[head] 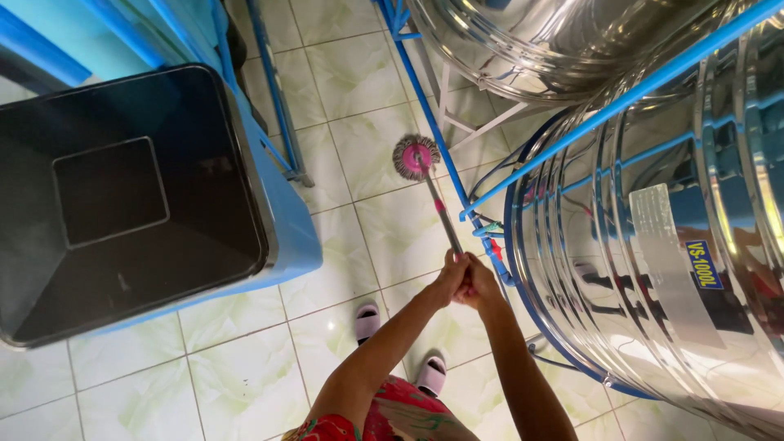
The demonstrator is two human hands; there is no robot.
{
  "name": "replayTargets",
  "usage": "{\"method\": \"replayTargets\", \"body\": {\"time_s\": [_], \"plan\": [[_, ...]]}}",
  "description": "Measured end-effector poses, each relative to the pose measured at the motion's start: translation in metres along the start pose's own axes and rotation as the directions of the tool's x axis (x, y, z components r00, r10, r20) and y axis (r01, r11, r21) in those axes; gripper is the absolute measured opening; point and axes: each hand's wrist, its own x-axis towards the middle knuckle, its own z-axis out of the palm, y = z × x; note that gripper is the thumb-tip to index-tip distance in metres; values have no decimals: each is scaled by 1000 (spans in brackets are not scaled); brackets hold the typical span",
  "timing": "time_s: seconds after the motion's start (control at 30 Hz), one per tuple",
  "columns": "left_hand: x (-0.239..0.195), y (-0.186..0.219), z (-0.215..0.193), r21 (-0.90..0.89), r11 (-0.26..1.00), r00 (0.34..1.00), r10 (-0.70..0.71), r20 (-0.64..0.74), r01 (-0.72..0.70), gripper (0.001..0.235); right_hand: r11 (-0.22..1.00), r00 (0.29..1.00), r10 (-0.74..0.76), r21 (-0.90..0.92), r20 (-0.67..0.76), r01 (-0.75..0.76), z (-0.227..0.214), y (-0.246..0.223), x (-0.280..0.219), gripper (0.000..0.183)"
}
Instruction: Mopping the tiled floor around water filtration equipment.
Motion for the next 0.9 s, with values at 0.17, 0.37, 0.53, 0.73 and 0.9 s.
{"method": "replayTargets", "body": {"time_s": [0.17,0.37,0.53,0.73,0.9], "plan": [[-12,-45,20,121,991,998,-60,18,57,63,995,986,-72,-76,-152,61,7,8,-69,32],[-115,-148,95,137,946,952,-303,45,294,62,981,984,-150,-105,99,161,-209,94,-111,30],[-146,-315,171,182,976,979,-85,-184,118,57,988,997,-37,-151,-74,26,-212,99,-290,39],[-146,-318,190,119,989,970,-59,-238,89,48,985,994,19,-168,-108,-37,-235,86,-278,41],[-28,-302,150,-44,999,980,-3,-199,-6,40,990,999,-29,-137,23,32,-240,71,-172,38]]}}
